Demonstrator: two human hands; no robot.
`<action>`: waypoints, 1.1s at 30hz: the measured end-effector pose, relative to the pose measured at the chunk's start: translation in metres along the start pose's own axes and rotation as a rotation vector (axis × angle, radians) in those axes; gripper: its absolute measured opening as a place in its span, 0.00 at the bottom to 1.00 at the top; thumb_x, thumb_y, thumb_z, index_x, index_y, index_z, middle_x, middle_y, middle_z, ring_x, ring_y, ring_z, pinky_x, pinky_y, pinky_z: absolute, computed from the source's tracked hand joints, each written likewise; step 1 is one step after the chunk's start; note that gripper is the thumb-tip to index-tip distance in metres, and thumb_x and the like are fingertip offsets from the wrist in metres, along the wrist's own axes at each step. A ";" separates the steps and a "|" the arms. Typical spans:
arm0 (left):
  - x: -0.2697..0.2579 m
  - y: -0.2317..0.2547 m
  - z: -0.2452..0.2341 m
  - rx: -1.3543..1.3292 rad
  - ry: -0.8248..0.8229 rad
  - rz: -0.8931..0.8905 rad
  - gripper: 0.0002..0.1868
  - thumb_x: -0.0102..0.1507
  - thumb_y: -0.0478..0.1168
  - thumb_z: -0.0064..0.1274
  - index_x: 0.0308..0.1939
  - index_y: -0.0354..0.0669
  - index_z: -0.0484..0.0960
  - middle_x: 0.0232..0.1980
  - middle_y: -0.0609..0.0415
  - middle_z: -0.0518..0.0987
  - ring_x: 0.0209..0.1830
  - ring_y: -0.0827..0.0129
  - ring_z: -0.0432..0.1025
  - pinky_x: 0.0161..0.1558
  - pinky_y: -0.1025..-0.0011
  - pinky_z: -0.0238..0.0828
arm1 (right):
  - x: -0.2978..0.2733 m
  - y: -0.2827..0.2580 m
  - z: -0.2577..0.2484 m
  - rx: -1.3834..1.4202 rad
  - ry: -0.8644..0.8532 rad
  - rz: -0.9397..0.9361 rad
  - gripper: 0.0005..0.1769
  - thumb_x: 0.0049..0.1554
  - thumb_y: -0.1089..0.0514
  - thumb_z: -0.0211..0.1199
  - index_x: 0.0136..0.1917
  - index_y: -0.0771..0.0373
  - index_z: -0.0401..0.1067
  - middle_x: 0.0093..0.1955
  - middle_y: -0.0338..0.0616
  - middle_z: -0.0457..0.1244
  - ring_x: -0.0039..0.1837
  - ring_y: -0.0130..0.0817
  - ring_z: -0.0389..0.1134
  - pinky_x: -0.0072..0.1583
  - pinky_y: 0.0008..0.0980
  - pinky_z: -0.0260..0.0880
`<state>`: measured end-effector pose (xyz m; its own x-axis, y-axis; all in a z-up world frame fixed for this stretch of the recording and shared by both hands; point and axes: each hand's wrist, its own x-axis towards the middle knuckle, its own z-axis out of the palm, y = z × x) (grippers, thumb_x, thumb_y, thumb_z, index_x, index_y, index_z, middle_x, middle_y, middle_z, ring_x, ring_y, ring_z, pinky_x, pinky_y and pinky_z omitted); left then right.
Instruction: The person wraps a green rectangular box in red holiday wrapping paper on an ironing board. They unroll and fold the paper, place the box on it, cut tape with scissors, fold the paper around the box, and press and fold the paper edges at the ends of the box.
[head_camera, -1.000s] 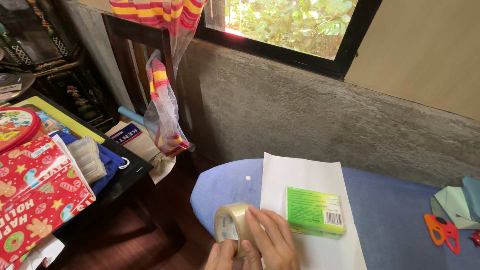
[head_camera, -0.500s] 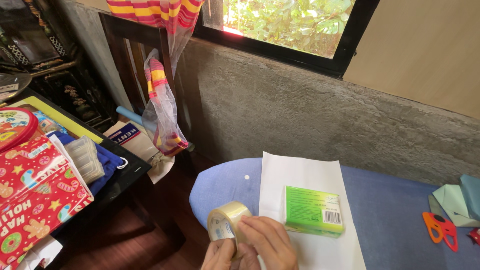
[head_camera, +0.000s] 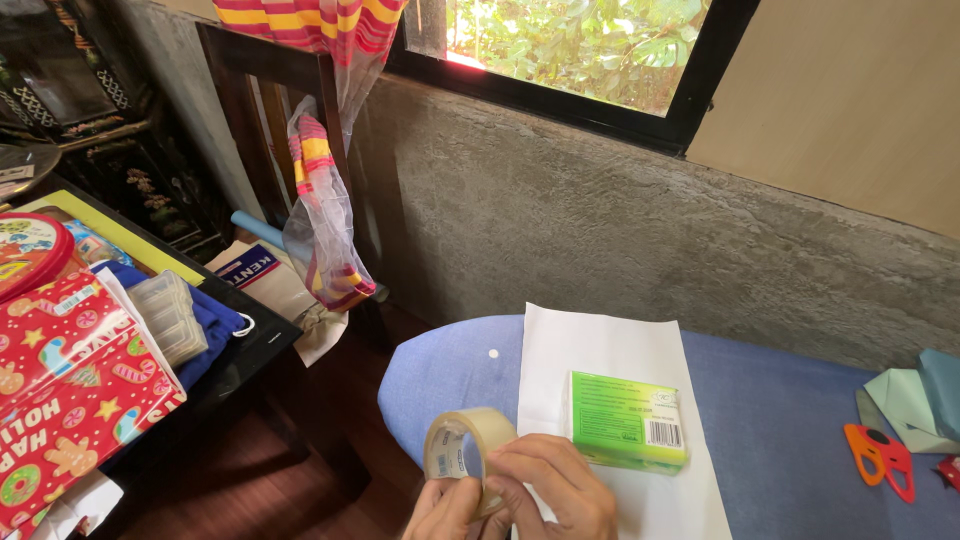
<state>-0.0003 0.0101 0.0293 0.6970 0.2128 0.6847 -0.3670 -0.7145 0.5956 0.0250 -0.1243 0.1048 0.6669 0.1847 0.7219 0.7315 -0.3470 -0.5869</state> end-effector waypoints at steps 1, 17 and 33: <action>0.000 -0.001 0.000 0.013 -0.012 0.018 0.16 0.48 0.46 0.69 0.26 0.39 0.80 0.27 0.52 0.85 0.29 0.64 0.80 0.29 0.68 0.81 | 0.001 0.001 -0.001 0.004 -0.014 0.019 0.10 0.46 0.65 0.75 0.43 0.64 0.80 0.43 0.45 0.72 0.49 0.37 0.76 0.51 0.33 0.77; 0.013 0.000 -0.011 0.087 -0.127 -0.051 0.27 0.48 0.65 0.64 0.27 0.45 0.79 0.23 0.58 0.81 0.20 0.73 0.76 0.18 0.71 0.78 | 0.014 0.008 0.004 -0.007 -0.038 0.029 0.05 0.49 0.68 0.70 0.39 0.63 0.76 0.40 0.40 0.68 0.43 0.32 0.73 0.43 0.29 0.73; 0.031 0.019 -0.031 0.060 -0.423 -0.460 0.27 0.45 0.45 0.71 0.49 0.55 0.84 0.37 0.54 0.82 0.33 0.63 0.81 0.33 0.61 0.78 | 0.013 0.010 0.008 -0.001 -0.031 0.141 0.12 0.48 0.65 0.72 0.48 0.62 0.82 0.49 0.42 0.73 0.50 0.34 0.76 0.50 0.29 0.76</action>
<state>-0.0045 0.0244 0.0750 0.9633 0.2340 0.1315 0.0550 -0.6516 0.7566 0.0419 -0.1185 0.1053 0.7670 0.1626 0.6207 0.6303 -0.3720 -0.6814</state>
